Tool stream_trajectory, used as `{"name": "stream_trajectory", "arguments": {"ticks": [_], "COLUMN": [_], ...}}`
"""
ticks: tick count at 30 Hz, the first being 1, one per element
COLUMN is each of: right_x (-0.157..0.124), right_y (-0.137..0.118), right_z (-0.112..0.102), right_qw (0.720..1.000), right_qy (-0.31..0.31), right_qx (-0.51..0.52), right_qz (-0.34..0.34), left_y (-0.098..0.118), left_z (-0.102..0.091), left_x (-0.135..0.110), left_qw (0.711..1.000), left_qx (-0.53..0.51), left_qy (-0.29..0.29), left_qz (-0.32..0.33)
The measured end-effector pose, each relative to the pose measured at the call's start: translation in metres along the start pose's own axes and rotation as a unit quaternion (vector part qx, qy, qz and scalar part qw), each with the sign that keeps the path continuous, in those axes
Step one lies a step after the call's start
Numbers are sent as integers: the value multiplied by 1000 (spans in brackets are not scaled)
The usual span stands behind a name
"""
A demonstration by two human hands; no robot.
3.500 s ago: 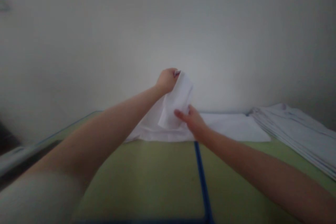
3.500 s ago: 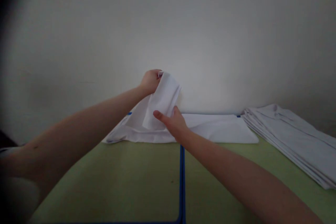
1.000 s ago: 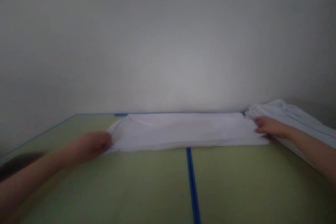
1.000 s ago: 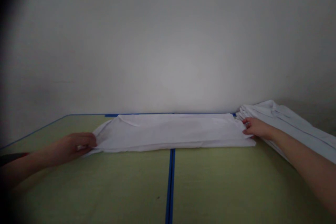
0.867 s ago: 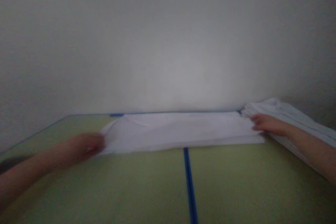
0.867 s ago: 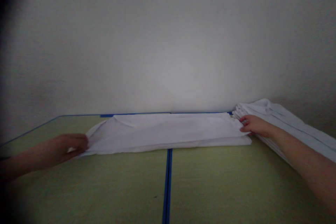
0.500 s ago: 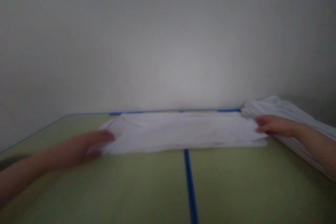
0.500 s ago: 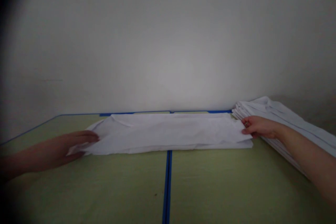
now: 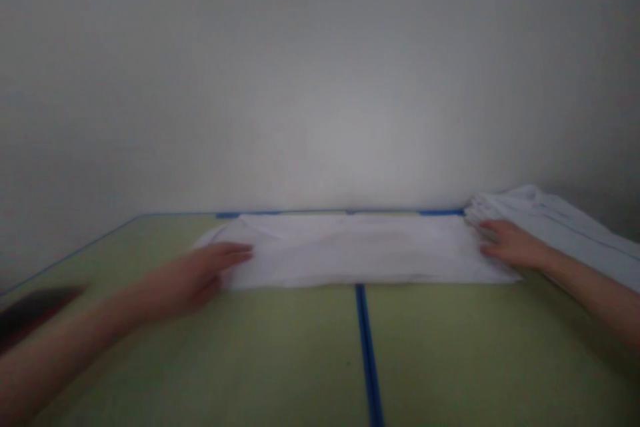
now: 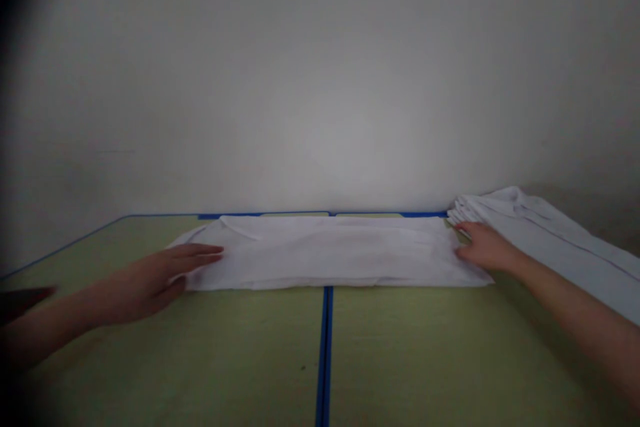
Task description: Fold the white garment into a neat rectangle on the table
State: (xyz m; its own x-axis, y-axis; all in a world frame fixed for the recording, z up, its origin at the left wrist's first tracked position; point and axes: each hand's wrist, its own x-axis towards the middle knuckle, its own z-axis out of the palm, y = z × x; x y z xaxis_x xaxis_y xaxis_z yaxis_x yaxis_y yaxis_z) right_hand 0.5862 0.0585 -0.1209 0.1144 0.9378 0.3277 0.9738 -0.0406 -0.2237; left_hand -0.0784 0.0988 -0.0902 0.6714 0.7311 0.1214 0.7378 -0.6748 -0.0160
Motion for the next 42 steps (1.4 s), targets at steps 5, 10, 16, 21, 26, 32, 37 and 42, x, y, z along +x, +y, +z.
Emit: {"name": "stream_trajectory", "arguments": {"ticks": [5, 10, 16, 21, 26, 32, 37, 42], "right_x": [-3, -22, -32, -37, -40, -44, -41, -24], "right_y": [-97, -120, -58, -41, -37, -12, 2, 12], "right_z": [33, 66, 72, 65, 56, 60, 50, 25], "right_qw": [986, 977, 980, 983, 987, 993, 998, 991], "right_qy": [1, -89, -89, -89, -106, -86, -40, -67], "right_qx": [-40, -73, -99, -87, -59, -56, -36, -43], "right_qz": [-161, -179, -145, -135, -104, -56, 16, 110], "left_y": [76, 75, 40, 21, 6, 2, 8, 8], "left_z": [17, 51, 54, 47, 39, 30, 4, -30], "left_x": [53, 79, 54, 28, 8, 0, 1, 4], "left_qw": [996, 995, 997, 997, 995, 990, 974, 961], "left_qx": [-11, -32, -5, 12, -6, -25, -29, -40], "left_qy": [-21, -43, -69, -68, -80, -120, -209, -256], "left_qz": [81, 88, 29, -33, -58, -70, -82, -93]}}
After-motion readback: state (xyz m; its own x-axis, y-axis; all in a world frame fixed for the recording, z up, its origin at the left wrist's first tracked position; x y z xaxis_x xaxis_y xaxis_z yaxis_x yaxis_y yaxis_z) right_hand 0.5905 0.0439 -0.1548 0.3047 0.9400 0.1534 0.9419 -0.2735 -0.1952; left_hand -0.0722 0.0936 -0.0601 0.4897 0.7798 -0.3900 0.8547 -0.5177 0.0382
